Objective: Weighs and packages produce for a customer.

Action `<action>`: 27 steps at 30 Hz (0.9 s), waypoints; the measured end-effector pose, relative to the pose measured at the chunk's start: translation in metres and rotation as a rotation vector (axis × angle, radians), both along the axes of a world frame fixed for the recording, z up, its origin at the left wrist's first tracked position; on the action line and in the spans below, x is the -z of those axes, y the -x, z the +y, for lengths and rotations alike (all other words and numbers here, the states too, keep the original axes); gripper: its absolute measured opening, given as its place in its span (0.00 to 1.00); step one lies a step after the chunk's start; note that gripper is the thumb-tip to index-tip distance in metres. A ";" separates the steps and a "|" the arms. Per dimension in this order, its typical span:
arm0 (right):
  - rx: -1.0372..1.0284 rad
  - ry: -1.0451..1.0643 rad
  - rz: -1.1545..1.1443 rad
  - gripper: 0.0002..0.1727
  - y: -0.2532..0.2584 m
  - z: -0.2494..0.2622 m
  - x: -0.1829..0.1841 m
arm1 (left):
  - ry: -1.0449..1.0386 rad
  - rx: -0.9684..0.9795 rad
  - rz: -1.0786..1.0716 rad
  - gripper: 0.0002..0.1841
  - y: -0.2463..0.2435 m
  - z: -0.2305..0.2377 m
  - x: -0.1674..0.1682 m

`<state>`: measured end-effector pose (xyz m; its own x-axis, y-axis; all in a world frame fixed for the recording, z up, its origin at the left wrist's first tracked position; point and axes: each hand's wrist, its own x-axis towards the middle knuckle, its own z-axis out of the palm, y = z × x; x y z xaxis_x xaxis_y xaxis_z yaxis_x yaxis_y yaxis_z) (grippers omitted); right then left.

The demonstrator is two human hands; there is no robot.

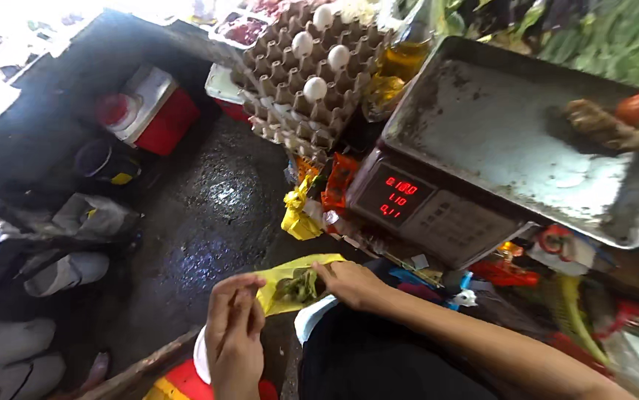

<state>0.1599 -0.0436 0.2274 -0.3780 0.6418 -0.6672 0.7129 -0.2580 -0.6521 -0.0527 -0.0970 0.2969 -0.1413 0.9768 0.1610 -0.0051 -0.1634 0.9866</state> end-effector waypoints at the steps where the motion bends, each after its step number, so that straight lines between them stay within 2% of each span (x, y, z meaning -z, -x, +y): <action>1: -0.070 -0.141 -0.026 0.38 -0.016 -0.002 -0.013 | 0.053 0.011 -0.001 0.15 -0.001 0.001 -0.002; 2: -0.045 -0.354 -0.002 0.30 -0.034 -0.008 -0.023 | 0.113 0.048 0.007 0.16 -0.001 0.001 -0.005; 4: 0.224 -0.856 0.040 0.17 -0.073 -0.016 -0.041 | 0.242 0.145 0.007 0.18 -0.003 0.003 -0.010; 5: 0.382 -1.052 -0.009 0.14 -0.093 -0.015 -0.055 | 0.287 0.186 0.006 0.17 -0.005 0.005 -0.010; 7: 0.635 -1.305 -0.274 0.13 -0.144 -0.011 -0.083 | 0.315 0.271 0.045 0.15 -0.008 0.010 -0.006; 8: 0.717 -1.339 -0.436 0.15 -0.172 -0.009 -0.096 | 0.316 0.311 0.096 0.12 -0.010 0.014 -0.004; 10: 0.814 -1.256 -0.666 0.21 -0.225 -0.002 -0.110 | 0.326 0.371 0.188 0.10 -0.014 0.021 -0.003; 11: 0.834 -1.203 -0.710 0.26 -0.250 0.006 -0.110 | 0.334 0.391 0.223 0.09 -0.016 0.025 -0.004; 14: 0.812 -1.000 -0.759 0.53 -0.308 0.043 -0.099 | 0.333 0.445 0.290 0.09 -0.019 0.038 -0.005; 15: 0.778 -0.950 -0.784 0.54 -0.317 0.055 -0.096 | 0.334 0.466 0.302 0.09 -0.020 0.043 -0.006; 19: 0.682 -0.869 -0.767 0.35 -0.297 0.077 -0.101 | 0.334 0.545 0.298 0.08 -0.025 0.059 -0.006; 24: 0.445 -1.077 -0.614 0.30 -0.239 0.076 -0.089 | 0.374 0.693 0.275 0.09 -0.047 0.078 -0.004; 27: 0.391 -1.017 -0.660 0.30 -0.226 0.078 -0.093 | 0.347 0.737 0.280 0.10 -0.060 0.085 -0.001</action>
